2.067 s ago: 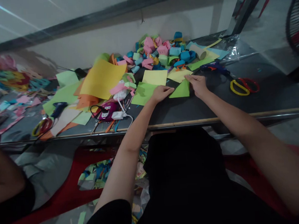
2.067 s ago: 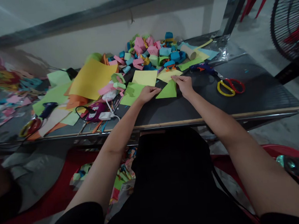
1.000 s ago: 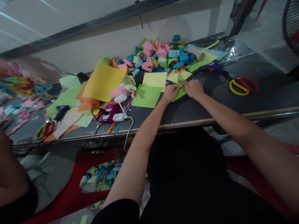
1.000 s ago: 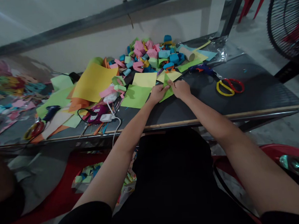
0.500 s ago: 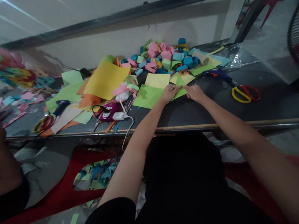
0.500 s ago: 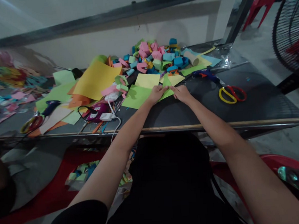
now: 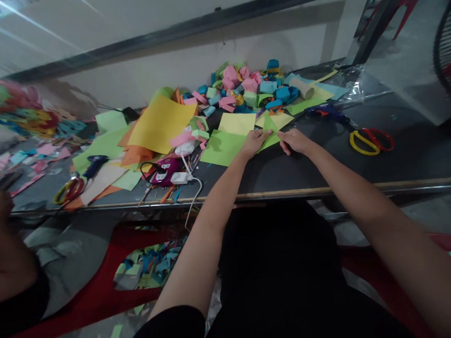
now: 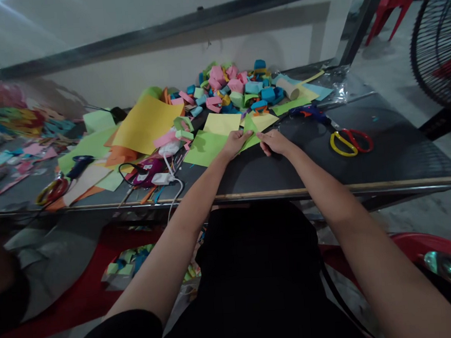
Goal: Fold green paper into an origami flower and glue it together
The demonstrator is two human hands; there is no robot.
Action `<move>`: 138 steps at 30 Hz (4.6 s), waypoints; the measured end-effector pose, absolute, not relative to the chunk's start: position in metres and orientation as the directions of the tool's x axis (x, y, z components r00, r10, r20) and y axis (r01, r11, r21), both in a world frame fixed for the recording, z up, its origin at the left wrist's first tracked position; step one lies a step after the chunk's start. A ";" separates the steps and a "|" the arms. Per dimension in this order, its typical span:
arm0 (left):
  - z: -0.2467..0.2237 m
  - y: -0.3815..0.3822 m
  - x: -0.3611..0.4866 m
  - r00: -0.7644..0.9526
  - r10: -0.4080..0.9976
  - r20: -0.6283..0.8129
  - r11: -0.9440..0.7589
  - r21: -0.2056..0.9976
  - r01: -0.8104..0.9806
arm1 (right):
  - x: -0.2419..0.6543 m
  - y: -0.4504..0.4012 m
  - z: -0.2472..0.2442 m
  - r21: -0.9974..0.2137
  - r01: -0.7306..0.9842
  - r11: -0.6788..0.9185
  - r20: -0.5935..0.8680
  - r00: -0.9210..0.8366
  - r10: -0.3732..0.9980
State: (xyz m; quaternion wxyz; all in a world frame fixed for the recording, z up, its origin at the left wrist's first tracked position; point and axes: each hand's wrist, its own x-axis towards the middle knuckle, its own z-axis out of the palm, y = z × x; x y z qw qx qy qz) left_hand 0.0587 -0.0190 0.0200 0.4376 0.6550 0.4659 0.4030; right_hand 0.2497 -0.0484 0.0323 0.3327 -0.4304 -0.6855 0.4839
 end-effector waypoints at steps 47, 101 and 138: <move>0.033 -0.027 0.048 0.511 0.859 0.041 -0.228 0.924 0.308 | 0.238 -0.052 0.026 -0.945 0.268 0.187 0.141 -0.182 0.973; 0.015 -0.016 0.047 0.402 0.913 0.065 -0.005 0.989 -0.149 | 0.257 -0.019 -0.003 -0.924 0.201 0.324 0.375 0.321 0.870; 0.010 -0.010 0.047 -0.010 0.978 0.207 -0.207 0.978 -0.010 | 0.246 -0.031 0.014 -0.972 0.164 0.169 0.191 0.126 0.974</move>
